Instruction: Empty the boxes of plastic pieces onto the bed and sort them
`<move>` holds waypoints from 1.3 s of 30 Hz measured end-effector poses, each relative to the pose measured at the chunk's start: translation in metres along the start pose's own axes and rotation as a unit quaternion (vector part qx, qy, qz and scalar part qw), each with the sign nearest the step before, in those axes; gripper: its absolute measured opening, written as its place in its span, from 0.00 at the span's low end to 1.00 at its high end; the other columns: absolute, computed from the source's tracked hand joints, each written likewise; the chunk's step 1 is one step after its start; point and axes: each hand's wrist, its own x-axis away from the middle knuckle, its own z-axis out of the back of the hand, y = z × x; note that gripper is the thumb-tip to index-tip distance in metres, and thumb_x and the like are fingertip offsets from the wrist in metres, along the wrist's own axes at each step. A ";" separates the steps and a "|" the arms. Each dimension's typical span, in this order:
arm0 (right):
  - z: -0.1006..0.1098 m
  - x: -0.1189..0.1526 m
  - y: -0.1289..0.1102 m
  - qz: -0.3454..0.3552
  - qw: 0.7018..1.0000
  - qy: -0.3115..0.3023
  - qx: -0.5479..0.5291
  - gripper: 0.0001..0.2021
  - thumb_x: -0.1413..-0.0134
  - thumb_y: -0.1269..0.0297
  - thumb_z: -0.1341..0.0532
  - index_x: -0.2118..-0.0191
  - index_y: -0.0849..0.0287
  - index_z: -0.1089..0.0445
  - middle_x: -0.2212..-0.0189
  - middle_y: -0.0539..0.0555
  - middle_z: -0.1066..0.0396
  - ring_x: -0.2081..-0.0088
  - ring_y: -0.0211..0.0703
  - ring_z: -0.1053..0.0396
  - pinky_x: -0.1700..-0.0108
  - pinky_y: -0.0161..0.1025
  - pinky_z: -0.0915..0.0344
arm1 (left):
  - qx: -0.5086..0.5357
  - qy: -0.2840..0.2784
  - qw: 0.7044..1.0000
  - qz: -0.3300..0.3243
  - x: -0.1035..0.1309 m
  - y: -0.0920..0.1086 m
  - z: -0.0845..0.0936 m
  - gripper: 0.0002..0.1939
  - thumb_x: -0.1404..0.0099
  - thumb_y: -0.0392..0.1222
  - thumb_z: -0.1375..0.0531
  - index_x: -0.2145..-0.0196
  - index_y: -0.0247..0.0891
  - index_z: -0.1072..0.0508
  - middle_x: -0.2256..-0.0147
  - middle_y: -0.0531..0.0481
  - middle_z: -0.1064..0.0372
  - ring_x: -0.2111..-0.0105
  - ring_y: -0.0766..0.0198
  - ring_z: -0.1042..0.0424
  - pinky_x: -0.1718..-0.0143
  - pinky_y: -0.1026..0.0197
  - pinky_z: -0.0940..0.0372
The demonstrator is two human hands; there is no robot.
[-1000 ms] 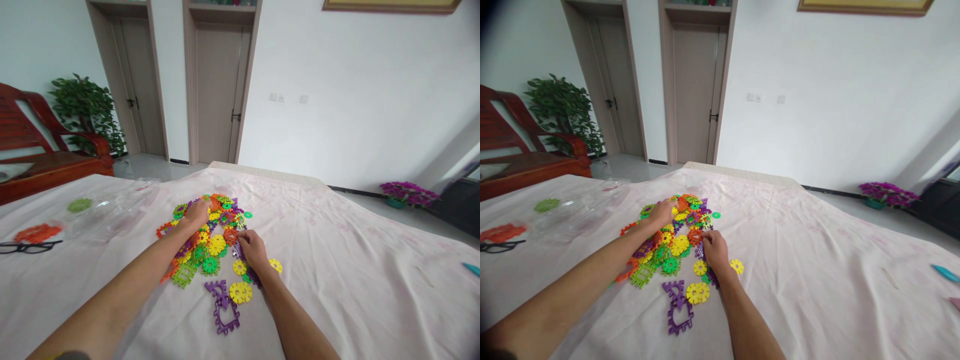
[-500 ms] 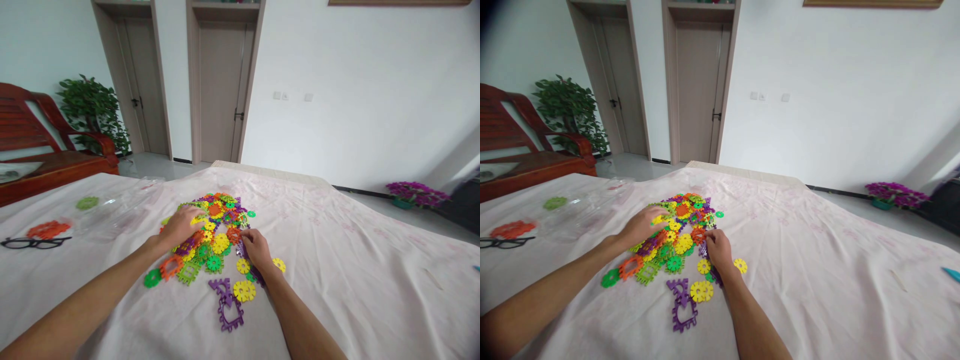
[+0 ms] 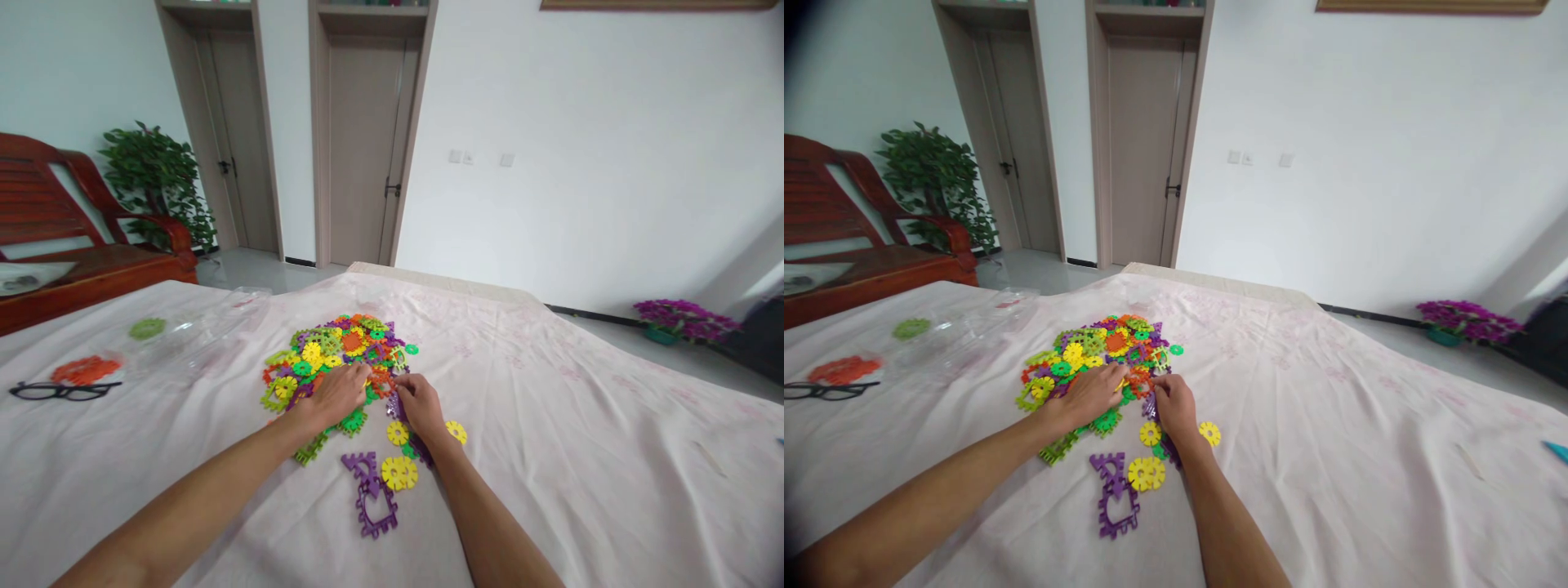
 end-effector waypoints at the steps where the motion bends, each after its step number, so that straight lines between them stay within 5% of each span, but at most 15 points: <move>1: 0.000 0.000 0.000 0.000 1.000 0.000 -0.002 0.10 0.44 0.69 0.42 0.62 0.56 0.23 0.62 0.53 0.23 0.57 0.45 0.26 0.52 0.39 0.33 | 0.012 0.013 1.000 0.010 -0.003 -0.004 0.003 0.17 0.34 0.34 0.48 0.49 0.43 0.32 0.50 0.44 0.29 0.50 0.54 0.29 0.49 0.55 0.34; 8: 0.001 0.001 -0.003 -0.005 1.000 -0.003 -0.002 0.11 0.44 0.69 0.42 0.61 0.55 0.23 0.61 0.53 0.23 0.57 0.45 0.26 0.53 0.38 0.33 | 0.102 0.219 0.961 0.132 -0.006 -0.059 0.038 0.19 0.34 0.34 0.50 0.48 0.43 0.32 0.47 0.47 0.31 0.44 0.59 0.33 0.39 0.59 0.40; 11: 0.001 0.001 -0.003 -0.007 1.000 -0.003 -0.002 0.11 0.44 0.69 0.42 0.61 0.56 0.23 0.62 0.53 0.23 0.57 0.45 0.26 0.54 0.38 0.33 | 0.037 0.190 0.965 0.180 0.010 -0.087 0.035 0.25 0.34 0.45 0.45 0.40 0.43 0.36 0.40 0.43 0.36 0.39 0.53 0.38 0.37 0.55 0.44; 14: 0.000 0.000 -0.003 -0.004 1.000 -0.003 0.002 0.11 0.44 0.70 0.42 0.61 0.56 0.23 0.62 0.53 0.23 0.57 0.46 0.26 0.54 0.39 0.34 | -0.012 0.092 0.966 0.242 0.028 -0.103 0.013 0.32 0.33 0.58 0.46 0.35 0.45 0.42 0.38 0.40 0.39 0.37 0.47 0.41 0.38 0.48 0.46; 18: -0.002 0.000 -0.002 0.007 1.000 -0.003 0.002 0.11 0.45 0.70 0.43 0.62 0.56 0.22 0.61 0.54 0.23 0.57 0.46 0.27 0.53 0.39 0.34 | -0.044 0.049 0.966 0.251 0.034 -0.093 -0.013 0.34 0.30 0.62 0.55 0.32 0.46 0.45 0.32 0.37 0.47 0.32 0.44 0.50 0.37 0.42 0.51; 23: -0.003 0.000 -0.001 -0.001 0.999 0.017 -0.029 0.13 0.48 0.69 0.44 0.63 0.55 0.22 0.63 0.53 0.23 0.57 0.47 0.26 0.53 0.40 0.34 | -0.028 0.035 0.975 0.219 0.011 -0.043 -0.019 0.35 0.30 0.65 0.59 0.33 0.50 0.41 0.30 0.39 0.53 0.31 0.40 0.55 0.38 0.31 0.56; 31: 0.003 0.000 0.006 -0.069 0.975 0.140 -0.159 0.13 0.52 0.63 0.44 0.64 0.57 0.23 0.65 0.54 0.21 0.60 0.49 0.26 0.56 0.41 0.33 | 0.123 -0.020 0.992 0.007 -0.031 0.027 -0.014 0.37 0.31 0.68 0.55 0.30 0.53 0.49 0.29 0.44 0.56 0.29 0.39 0.60 0.36 0.25 0.67; 35: 0.007 -0.002 0.012 -0.111 0.959 0.174 -0.193 0.14 0.54 0.62 0.44 0.64 0.57 0.23 0.67 0.54 0.21 0.62 0.49 0.26 0.60 0.40 0.33 | 0.152 -0.052 0.986 -0.036 -0.014 0.013 0.009 0.40 0.34 0.67 0.48 0.30 0.52 0.49 0.28 0.44 0.59 0.29 0.39 0.63 0.34 0.29 0.64; 39: 0.006 -0.003 0.013 -0.131 0.953 0.178 -0.210 0.15 0.56 0.62 0.44 0.65 0.58 0.22 0.70 0.53 0.22 0.66 0.48 0.26 0.63 0.40 0.33 | 0.082 -0.094 0.991 -0.040 0.044 -0.041 0.021 0.54 0.44 0.72 0.40 0.28 0.52 0.55 0.27 0.40 0.68 0.29 0.35 0.68 0.34 0.29 0.63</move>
